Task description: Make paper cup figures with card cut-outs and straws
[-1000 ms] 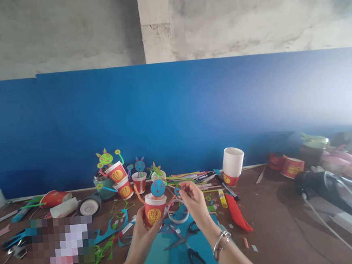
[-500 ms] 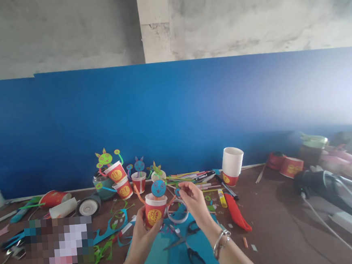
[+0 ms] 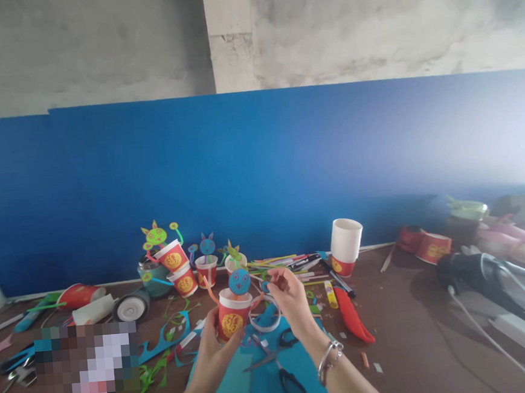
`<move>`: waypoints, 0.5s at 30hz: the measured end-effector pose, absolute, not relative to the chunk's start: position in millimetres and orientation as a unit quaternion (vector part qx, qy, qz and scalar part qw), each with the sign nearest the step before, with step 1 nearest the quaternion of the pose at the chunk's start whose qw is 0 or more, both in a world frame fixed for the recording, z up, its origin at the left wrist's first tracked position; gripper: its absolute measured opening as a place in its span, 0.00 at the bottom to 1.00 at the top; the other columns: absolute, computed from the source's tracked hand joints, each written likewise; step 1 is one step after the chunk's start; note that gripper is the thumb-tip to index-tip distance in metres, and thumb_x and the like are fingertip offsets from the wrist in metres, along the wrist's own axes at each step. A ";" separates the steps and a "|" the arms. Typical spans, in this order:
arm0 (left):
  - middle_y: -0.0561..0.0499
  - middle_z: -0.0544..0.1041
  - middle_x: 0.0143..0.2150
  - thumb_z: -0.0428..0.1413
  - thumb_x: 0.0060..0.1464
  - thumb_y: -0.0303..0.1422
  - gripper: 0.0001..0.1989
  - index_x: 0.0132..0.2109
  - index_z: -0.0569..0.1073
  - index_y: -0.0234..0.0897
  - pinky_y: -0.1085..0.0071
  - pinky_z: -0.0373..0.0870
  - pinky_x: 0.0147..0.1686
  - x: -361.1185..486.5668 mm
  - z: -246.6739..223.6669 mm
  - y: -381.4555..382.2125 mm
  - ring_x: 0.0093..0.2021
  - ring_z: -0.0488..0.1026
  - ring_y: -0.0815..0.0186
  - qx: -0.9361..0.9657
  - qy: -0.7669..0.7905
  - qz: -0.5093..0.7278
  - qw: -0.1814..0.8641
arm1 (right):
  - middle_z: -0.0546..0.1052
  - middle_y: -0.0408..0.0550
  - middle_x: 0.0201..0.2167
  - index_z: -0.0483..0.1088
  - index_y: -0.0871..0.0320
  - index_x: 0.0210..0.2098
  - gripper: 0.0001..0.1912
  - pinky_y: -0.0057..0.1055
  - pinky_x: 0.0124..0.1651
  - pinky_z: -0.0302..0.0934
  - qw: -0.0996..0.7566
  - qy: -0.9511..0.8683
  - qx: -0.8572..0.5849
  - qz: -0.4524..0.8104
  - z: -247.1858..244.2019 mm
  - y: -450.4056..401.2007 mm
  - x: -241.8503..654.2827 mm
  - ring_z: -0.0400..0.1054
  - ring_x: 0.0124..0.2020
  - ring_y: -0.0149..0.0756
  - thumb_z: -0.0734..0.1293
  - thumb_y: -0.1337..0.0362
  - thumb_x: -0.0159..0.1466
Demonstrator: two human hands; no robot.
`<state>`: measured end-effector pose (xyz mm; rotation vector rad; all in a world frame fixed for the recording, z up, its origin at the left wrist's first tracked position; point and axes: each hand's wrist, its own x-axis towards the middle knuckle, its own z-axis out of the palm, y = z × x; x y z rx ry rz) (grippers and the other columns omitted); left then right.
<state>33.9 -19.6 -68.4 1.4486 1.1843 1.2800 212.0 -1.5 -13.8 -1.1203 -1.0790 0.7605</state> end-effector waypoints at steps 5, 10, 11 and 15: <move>0.43 0.73 0.48 0.58 0.48 0.35 0.24 0.51 0.61 0.37 0.66 0.70 0.45 34.6 -68.5 -20.5 0.48 0.72 0.58 0.584 0.462 0.510 0.430 | 0.67 0.41 0.26 0.69 0.56 0.34 0.14 0.29 0.31 0.61 0.657 -0.475 -0.488 0.323 -13.9 -1.8 210.7 0.64 0.28 0.34 0.70 0.60 0.48; 0.43 0.74 0.47 0.58 0.48 0.37 0.24 0.51 0.62 0.36 0.66 0.70 0.44 32.2 -75.4 -16.1 0.48 0.73 0.56 0.575 0.475 0.514 0.424 | 0.75 0.48 0.36 0.71 0.57 0.38 0.18 0.33 0.39 0.64 0.663 -0.460 -0.467 0.362 -16.5 -0.3 213.0 0.69 0.37 0.39 0.72 0.57 0.49; 0.43 0.75 0.47 0.58 0.48 0.38 0.25 0.51 0.62 0.36 0.65 0.71 0.44 31.7 -77.1 -15.1 0.47 0.73 0.56 0.571 0.477 0.516 0.424 | 0.76 0.50 0.37 0.71 0.57 0.39 0.20 0.33 0.41 0.64 0.661 -0.456 -0.463 0.376 -17.2 0.0 213.5 0.69 0.38 0.40 0.73 0.56 0.49; 0.43 0.75 0.48 0.59 0.46 0.41 0.28 0.52 0.61 0.36 0.66 0.71 0.44 31.2 -80.8 -13.1 0.48 0.73 0.56 0.557 0.484 0.524 0.427 | 0.78 0.50 0.35 0.74 0.58 0.40 0.22 0.34 0.40 0.65 0.624 -0.457 -0.478 0.417 -19.6 -0.4 213.4 0.71 0.39 0.42 0.73 0.52 0.49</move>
